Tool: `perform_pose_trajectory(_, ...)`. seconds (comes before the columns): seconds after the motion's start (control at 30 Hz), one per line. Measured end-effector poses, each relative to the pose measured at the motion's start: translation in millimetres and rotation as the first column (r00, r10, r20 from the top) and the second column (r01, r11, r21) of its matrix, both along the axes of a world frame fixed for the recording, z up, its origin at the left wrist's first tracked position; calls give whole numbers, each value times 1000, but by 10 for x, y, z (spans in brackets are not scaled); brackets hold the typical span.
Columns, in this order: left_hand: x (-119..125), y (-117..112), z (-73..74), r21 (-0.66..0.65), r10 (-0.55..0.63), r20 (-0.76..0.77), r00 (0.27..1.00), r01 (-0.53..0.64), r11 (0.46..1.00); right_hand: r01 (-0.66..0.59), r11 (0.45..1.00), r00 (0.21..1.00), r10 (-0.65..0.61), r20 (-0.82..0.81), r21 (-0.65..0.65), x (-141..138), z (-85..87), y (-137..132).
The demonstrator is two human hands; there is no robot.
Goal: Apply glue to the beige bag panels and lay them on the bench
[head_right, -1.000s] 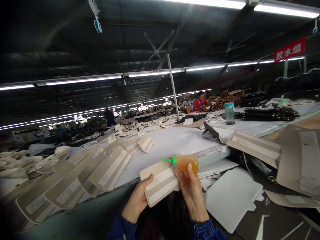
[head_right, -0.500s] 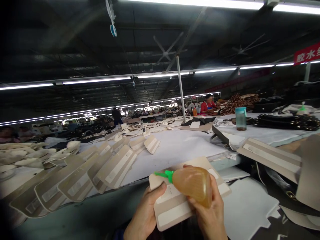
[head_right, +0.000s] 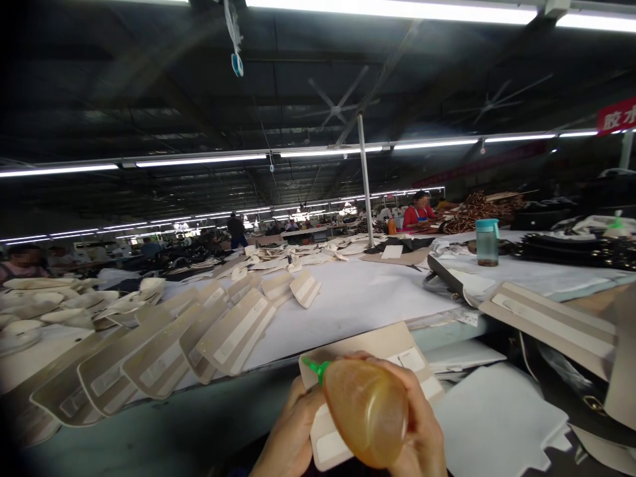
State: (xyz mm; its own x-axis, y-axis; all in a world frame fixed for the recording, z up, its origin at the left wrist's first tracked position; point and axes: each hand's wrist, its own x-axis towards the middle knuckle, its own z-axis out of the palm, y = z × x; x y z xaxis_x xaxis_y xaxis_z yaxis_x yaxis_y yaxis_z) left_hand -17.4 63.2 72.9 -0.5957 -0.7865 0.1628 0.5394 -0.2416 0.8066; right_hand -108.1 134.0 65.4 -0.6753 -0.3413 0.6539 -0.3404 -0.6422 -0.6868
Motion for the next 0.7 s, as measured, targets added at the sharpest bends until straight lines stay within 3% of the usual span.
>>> perform_pose_trajectory(0.1,-13,-43,-59,-64,-2,54,999,6,998,-82,996,995,81,51,30,-17,15,38)
perform_pose_trajectory(0.37,-32,-142,-227,-98,86,65,994,-79,992,-70,997,995,67,76,36,30,64,63)
perform_pose_trajectory(0.47,-5,-154,-226,-89,106,87,991,-98,991,-34,999,996,34,79,8,47,78,62)
perform_pose_trajectory(0.7,-27,-146,-136,-259,90,80,993,-67,963,-45,999,998,44,42,25,36,10,27)
